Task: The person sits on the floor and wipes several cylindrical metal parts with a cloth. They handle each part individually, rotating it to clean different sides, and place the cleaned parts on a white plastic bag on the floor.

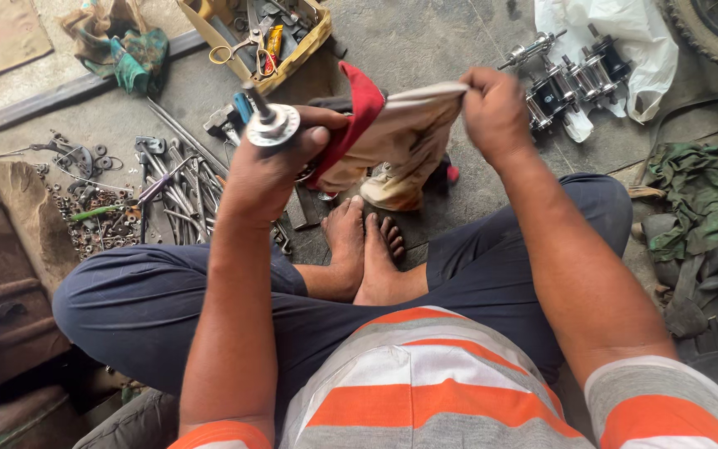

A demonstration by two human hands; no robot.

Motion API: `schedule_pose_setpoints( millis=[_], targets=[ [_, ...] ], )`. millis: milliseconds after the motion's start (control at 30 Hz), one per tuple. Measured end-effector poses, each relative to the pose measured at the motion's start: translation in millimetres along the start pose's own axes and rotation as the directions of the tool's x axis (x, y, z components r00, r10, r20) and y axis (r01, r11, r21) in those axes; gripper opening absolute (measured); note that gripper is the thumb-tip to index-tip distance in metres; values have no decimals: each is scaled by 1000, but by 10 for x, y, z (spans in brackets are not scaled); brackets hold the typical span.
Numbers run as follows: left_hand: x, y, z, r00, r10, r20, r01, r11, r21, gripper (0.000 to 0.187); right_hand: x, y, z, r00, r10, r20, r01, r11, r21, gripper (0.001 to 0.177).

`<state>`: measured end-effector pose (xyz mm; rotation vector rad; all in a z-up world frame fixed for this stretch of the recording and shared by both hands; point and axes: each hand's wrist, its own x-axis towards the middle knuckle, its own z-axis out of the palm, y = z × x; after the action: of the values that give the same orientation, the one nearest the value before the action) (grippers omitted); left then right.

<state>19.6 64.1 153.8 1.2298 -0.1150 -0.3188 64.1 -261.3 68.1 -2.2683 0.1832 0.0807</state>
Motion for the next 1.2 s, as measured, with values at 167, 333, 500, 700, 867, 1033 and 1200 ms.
schedule_pose_setpoints(
  millis=[167,333,500,700,867,1033,1200],
  targets=[
    [-67,321,-103,995,102,-1,-102,994,-46,33,91,-425,-477,942,-220,252,-61,627,776,15],
    [6,724,-128,973,219,68,-225,969,99,27,89,-828,-647,886,-79,457,-108,924,368,35],
    [388,1010,-164,971,158,181,-225,863,453,32,9,-714,-523,614,6,789,-112,991,79,46],
    [714,902,-231,925,128,359,-230,939,256,29,-310,-442,-621,758,-406,511,76,832,550,42],
    [956,450,-351,996,-76,-47,88,737,670,31,-547,-407,-154,822,-425,380,356,903,241,42],
    [660,-73,-335,910,-185,-372,414,341,844,27,-487,-397,-294,882,-365,297,336,930,146,42],
    [195,-651,61,885,-450,-118,218,178,960,37,-615,-444,-208,870,-399,290,383,917,113,43]
  ],
)
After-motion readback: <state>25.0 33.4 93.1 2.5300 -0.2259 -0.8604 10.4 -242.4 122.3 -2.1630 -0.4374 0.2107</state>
